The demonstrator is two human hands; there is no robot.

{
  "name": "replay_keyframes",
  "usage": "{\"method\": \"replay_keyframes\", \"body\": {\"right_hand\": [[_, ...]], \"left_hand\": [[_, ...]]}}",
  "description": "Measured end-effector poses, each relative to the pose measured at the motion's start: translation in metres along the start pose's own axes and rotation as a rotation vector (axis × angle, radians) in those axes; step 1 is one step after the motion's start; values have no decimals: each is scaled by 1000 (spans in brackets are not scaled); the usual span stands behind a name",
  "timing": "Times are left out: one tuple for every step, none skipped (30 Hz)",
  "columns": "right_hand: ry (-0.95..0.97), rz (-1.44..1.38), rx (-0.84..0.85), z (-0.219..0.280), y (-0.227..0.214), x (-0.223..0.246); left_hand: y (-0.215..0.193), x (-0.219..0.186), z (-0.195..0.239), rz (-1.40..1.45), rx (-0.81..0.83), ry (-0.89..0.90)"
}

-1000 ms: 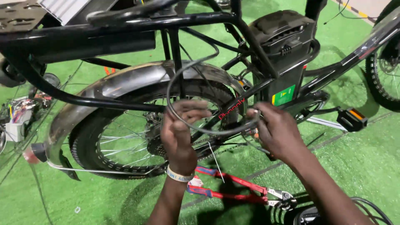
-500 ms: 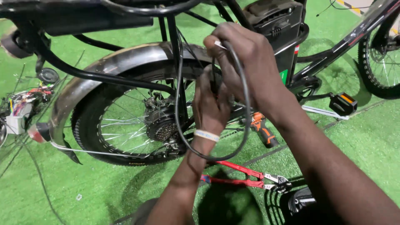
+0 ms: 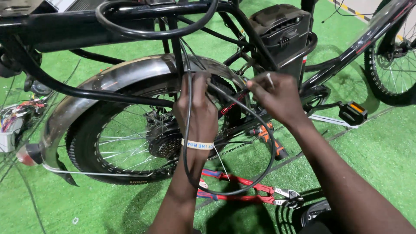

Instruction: The person works on the wiring of an electric bicycle, using a cordless drill to remove screws from the battery casing. They then connect various colored wires to the controller and secure the cables along the frame using zip ties and pliers.

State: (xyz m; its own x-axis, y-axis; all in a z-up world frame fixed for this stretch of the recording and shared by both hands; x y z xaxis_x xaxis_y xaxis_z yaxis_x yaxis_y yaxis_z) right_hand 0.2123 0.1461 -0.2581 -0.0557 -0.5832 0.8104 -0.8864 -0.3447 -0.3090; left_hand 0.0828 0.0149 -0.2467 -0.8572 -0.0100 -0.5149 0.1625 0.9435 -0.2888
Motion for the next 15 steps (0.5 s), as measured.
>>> {"method": "replay_keyframes", "body": {"right_hand": [[-4,-23,71,2,5,0],[-8,-45,142,5,9,-1],[-6,-47,145,3,9,-10],[-23,30,104,1,8,-19],[-40,107,60,-1,6,-28],[-40,105,60,0,7,-27],[-43,50,45,0,8,-26],[-47,-5,31,0,8,-25],[-47,-6,29,1,7,-29],[-129,56,71,3,8,-31],[-209,119,115,6,7,-33],[-207,120,113,6,8,-38],[-180,112,122,7,8,-44],[-154,103,131,8,9,-50],[-151,106,132,7,6,-54]], "left_hand": [[-5,-5,-2,46,-4,6],[-10,-10,-4,93,-8,11],[-11,-6,-2,89,-8,9],[-12,-3,-1,121,-52,47],[-13,-1,0,154,-96,88],[-11,0,2,152,-95,89],[-9,0,3,183,-116,115],[-8,-1,4,214,-138,141],[-7,-2,4,215,-137,143],[-6,-3,5,213,-139,164],[-5,-5,7,212,-140,183],[-1,-1,7,214,-139,183],[3,2,7,166,-144,194],[6,6,8,117,-150,204],[8,6,9,119,-148,202]]}}
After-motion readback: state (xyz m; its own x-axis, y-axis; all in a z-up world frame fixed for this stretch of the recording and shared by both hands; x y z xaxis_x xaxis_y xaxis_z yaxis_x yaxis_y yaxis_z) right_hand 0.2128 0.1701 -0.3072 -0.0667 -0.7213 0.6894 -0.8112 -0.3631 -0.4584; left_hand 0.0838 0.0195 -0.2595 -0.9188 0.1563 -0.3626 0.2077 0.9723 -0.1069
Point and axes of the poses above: each hand's wrist, its own z-axis away from the middle knuckle, its own y-axis out of the palm, x = y × z, the point moved 2 cm from there along -z, towards the middle knuckle, and after that the axes turned 2 degrees about -z, right-handed, at the moved point
